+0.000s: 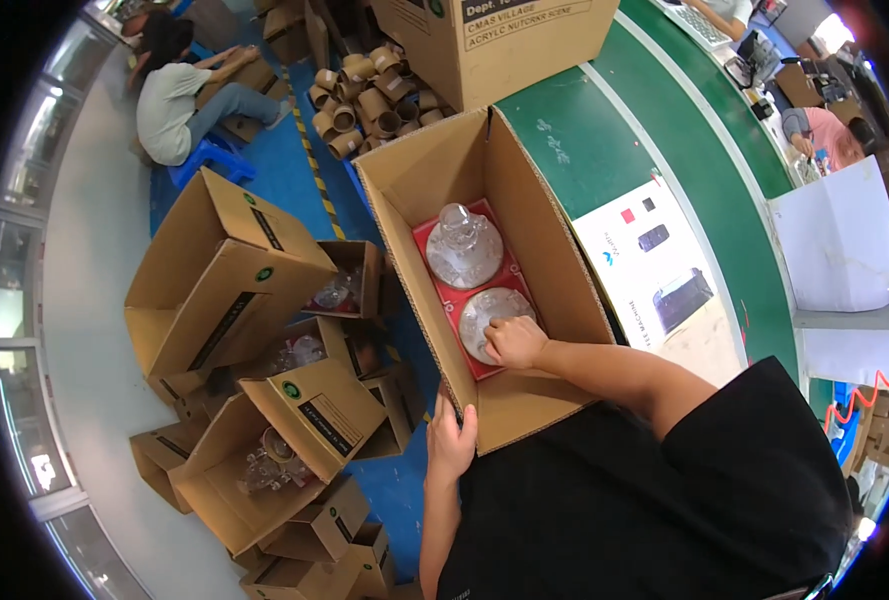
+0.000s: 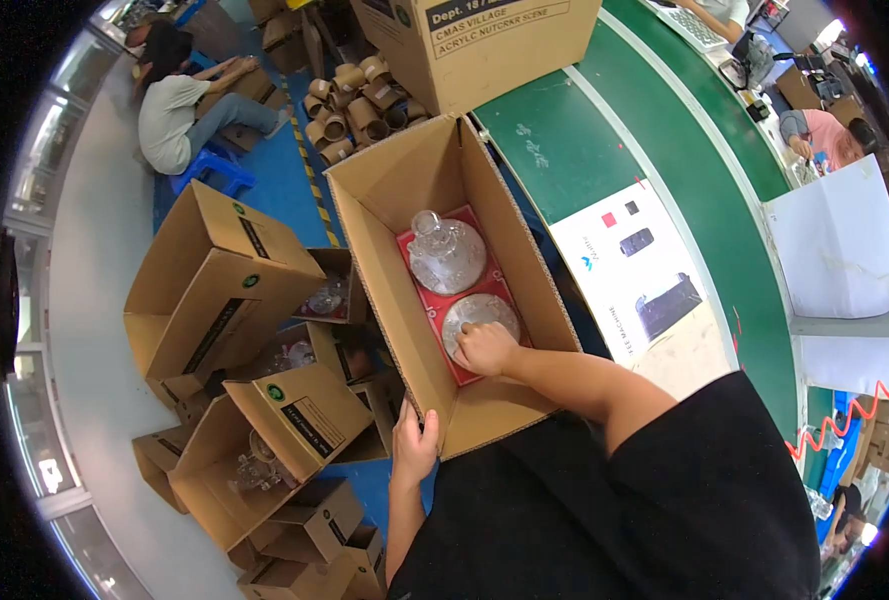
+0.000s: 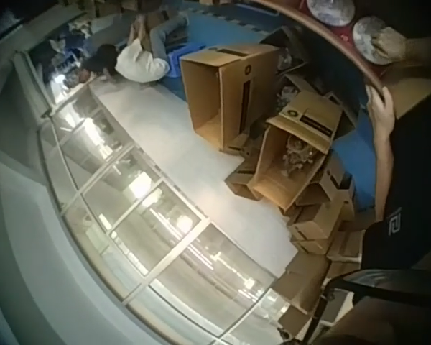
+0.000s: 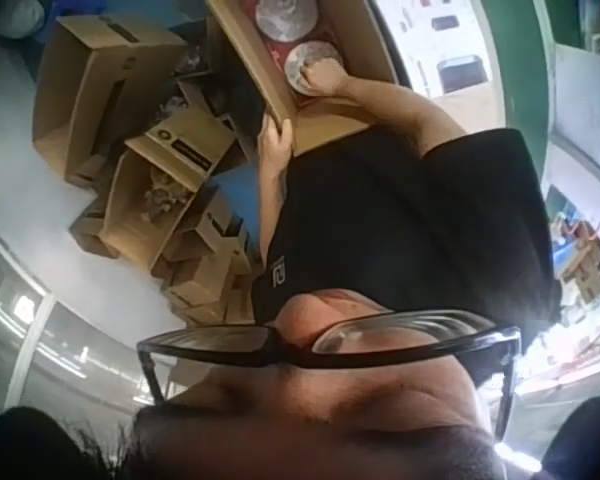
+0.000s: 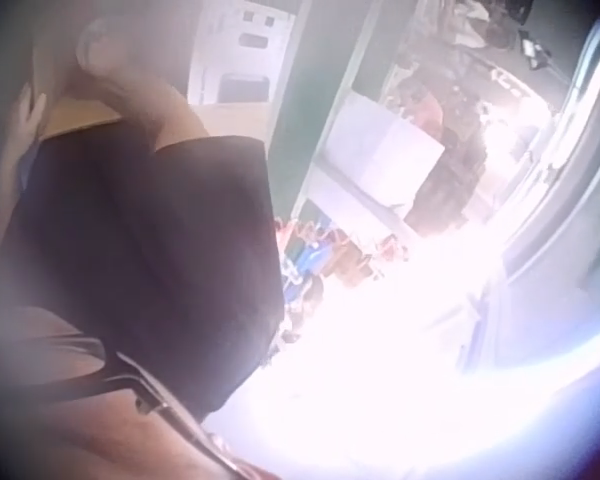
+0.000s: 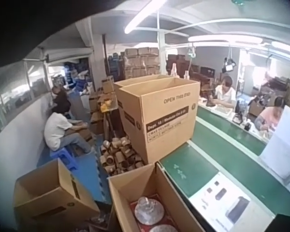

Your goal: Cleaning glass components with a compressed air nozzle and packing them into cardboard boxes for shipping.

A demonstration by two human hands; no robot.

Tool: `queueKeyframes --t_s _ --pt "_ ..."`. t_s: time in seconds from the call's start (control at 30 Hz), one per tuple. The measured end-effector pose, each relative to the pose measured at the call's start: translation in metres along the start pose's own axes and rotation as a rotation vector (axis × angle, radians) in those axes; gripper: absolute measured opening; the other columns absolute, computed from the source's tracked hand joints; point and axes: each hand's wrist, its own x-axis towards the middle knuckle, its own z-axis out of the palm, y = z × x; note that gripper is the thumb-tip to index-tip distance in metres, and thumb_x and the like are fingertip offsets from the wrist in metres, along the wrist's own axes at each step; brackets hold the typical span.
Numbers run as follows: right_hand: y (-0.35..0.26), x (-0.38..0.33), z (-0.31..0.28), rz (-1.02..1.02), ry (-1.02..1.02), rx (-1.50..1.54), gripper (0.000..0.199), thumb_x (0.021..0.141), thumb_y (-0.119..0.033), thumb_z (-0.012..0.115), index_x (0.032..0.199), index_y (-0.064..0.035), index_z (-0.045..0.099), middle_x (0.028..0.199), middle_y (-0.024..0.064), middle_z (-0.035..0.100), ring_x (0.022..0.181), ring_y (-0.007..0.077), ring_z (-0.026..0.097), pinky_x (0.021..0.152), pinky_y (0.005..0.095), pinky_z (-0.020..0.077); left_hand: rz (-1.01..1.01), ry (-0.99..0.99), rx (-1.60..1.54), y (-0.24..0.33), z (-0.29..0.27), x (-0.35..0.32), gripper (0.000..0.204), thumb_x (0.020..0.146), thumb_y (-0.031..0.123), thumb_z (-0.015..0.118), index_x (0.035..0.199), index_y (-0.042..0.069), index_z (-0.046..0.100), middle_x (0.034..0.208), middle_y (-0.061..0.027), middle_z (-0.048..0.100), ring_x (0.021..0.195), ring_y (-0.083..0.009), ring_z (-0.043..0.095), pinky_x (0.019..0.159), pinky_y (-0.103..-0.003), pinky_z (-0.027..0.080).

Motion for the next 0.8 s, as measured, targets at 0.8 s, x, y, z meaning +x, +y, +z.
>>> queueKeyframes --t_s 0.8 --pt "-0.067 -0.064 -0.330 0.285 0.397 0.137 0.022 0.084 -0.011 0.059 0.098 0.0053 0.059 0.073 0.0271 0.059 0.067 0.0401 0.057 0.065 0.0433 0.0472 0.075 0.088 0.045 0.160 -0.109 -0.089 0.051 0.084 0.006 0.057 0.132 -0.006 0.046 0.112 -0.0291 0.063 0.105 -0.0429 0.063 0.088 -0.042 0.049"
